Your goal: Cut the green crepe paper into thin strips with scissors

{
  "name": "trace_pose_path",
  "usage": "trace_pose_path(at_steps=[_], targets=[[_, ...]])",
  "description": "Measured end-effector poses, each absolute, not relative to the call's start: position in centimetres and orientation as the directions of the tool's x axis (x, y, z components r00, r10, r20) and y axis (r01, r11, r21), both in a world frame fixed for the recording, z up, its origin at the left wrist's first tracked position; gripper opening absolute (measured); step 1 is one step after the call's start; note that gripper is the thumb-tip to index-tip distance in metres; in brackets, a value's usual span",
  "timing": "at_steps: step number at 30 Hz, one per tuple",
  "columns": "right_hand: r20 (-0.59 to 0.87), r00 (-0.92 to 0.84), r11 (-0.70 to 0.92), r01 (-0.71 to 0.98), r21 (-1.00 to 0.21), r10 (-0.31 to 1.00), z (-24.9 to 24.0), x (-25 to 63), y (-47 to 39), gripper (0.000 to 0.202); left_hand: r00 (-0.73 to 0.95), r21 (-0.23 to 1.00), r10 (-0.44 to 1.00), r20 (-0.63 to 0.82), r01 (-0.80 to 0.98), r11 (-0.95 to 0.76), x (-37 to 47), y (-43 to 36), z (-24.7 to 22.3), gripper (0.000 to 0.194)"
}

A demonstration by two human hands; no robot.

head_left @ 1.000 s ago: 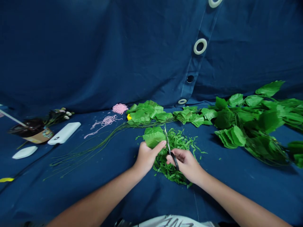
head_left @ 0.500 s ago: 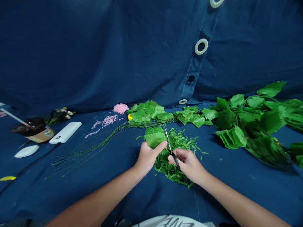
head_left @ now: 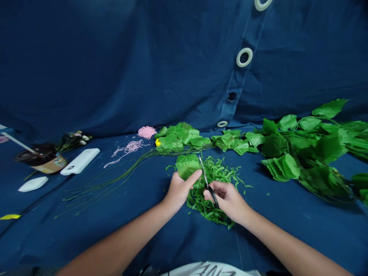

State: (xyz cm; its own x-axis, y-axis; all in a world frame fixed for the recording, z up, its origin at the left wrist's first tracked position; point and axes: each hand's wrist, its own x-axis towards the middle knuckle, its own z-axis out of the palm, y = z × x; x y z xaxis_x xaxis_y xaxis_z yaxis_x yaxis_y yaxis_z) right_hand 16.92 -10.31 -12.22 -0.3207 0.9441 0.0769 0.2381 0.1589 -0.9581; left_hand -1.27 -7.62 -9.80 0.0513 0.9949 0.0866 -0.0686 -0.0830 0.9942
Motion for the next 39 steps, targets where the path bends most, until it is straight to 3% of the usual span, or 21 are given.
trace_pose_path(at_steps=[20, 32, 39], targets=[[0.047, -0.381, 0.157, 0.262, -0.952, 0.923, -12.2, 17.4, -10.2, 0.038, 0.098, 0.988, 0.983, 0.157, -0.030, -0.154, -1.8, -7.1, -9.6, 0.020], [0.027, -0.486, 0.074, 0.079, -0.994, 0.874, -11.2, 17.5, -10.5, 0.035, 0.143, 0.990, 0.980, 0.140, -0.030, -0.137, -2.1, -6.6, -9.2, 0.027], [0.009, -0.509, 0.047, 0.062, -0.997, 0.861, -10.9, 17.5, -10.4, 0.038, 0.162, 0.994, 0.981, 0.108, -0.001, -0.109, -2.1, -6.5, -9.6, 0.031]])
